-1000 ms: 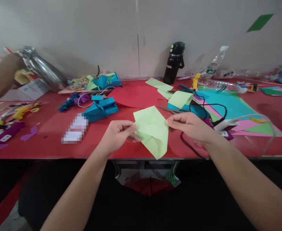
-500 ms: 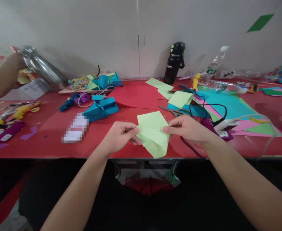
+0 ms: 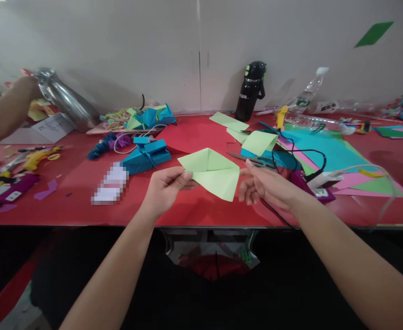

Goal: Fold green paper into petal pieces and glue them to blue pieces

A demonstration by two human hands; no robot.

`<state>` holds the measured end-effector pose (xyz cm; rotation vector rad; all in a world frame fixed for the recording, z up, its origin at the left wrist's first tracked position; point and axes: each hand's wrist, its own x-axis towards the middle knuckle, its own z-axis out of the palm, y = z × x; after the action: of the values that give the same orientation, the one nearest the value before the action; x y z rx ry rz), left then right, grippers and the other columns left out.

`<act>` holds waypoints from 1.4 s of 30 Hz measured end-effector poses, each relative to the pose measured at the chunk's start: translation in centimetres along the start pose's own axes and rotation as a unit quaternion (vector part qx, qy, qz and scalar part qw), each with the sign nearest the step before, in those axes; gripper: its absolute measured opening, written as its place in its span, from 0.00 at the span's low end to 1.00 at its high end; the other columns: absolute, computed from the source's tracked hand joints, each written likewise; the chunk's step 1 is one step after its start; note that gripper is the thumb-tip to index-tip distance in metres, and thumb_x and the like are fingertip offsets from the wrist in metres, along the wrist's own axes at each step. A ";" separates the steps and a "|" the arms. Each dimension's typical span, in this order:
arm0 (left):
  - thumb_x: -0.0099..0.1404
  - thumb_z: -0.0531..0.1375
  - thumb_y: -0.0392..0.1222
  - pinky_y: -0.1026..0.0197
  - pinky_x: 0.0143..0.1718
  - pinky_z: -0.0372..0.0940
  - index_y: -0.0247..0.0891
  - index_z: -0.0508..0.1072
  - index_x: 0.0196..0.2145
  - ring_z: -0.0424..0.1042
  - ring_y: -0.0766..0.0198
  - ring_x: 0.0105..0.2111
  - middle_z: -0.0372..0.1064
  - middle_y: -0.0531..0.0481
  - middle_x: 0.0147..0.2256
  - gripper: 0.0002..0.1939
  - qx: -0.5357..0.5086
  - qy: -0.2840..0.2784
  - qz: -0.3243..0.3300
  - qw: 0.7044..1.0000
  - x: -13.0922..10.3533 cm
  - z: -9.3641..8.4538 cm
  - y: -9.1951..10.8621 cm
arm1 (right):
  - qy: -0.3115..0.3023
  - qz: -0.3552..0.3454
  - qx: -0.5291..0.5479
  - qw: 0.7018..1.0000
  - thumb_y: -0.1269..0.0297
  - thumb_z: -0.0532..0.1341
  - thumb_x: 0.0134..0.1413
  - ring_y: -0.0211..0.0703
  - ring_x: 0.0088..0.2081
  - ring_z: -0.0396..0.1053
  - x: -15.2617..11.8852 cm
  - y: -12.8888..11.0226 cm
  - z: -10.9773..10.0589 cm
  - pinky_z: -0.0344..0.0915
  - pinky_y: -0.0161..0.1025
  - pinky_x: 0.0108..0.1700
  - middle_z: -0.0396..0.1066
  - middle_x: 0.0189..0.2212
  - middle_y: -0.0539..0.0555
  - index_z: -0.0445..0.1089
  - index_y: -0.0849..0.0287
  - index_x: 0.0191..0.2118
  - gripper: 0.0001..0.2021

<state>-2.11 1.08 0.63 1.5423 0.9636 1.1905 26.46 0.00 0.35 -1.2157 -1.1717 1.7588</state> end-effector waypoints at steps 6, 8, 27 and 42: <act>0.69 0.62 0.45 0.52 0.50 0.75 0.40 0.82 0.42 0.79 0.52 0.47 0.80 0.41 0.46 0.10 0.071 -0.125 0.090 0.985 -0.1 -0.2 0.7 | -0.049 0.017 0.092 0.994 0.48 0.62 0.62 0.47 0.42 0.77 0.1 0.7 2.4 0.76 0.41 0.40 0.79 0.47 0.59 0.75 0.57 0.50 0.19; 0.71 0.60 0.42 0.54 0.51 0.74 0.40 0.82 0.42 0.79 0.54 0.48 0.80 0.41 0.46 0.10 0.110 -0.155 0.131 0.973 -0.3 -0.1 1.0 | -0.010 -0.017 0.089 0.996 0.56 0.67 0.59 0.44 0.45 0.76 0.2 0.9 2.8 0.75 0.38 0.42 0.76 0.50 0.57 0.74 0.55 0.51 0.16; 0.69 0.51 0.24 0.53 0.60 0.68 0.43 0.72 0.59 0.67 0.57 0.62 0.64 0.40 0.64 0.26 0.307 -0.144 0.285 0.897 -1.7 0.5 0.0 | 0.027 -0.043 0.046 0.998 0.57 0.71 0.55 0.45 0.45 0.77 0.8 1.5 1.8 0.76 0.40 0.45 0.79 0.48 0.58 0.78 0.57 0.47 0.16; 0.59 0.71 0.47 0.55 0.42 0.73 0.32 0.72 0.53 0.79 0.53 0.41 0.78 0.36 0.44 0.28 -0.196 0.029 -0.184 0.963 -1.4 5.1 -1.9 | 0.162 -0.245 -0.081 0.952 0.58 0.69 0.56 0.52 0.44 0.79 0.8 2.2 3.4 0.77 0.46 0.45 0.80 0.46 0.59 0.75 0.58 0.50 0.17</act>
<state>2.44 -0.76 -2.03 0.9713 0.9356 1.0821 22.87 -1.01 -1.45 -1.1288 -1.2987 1.0702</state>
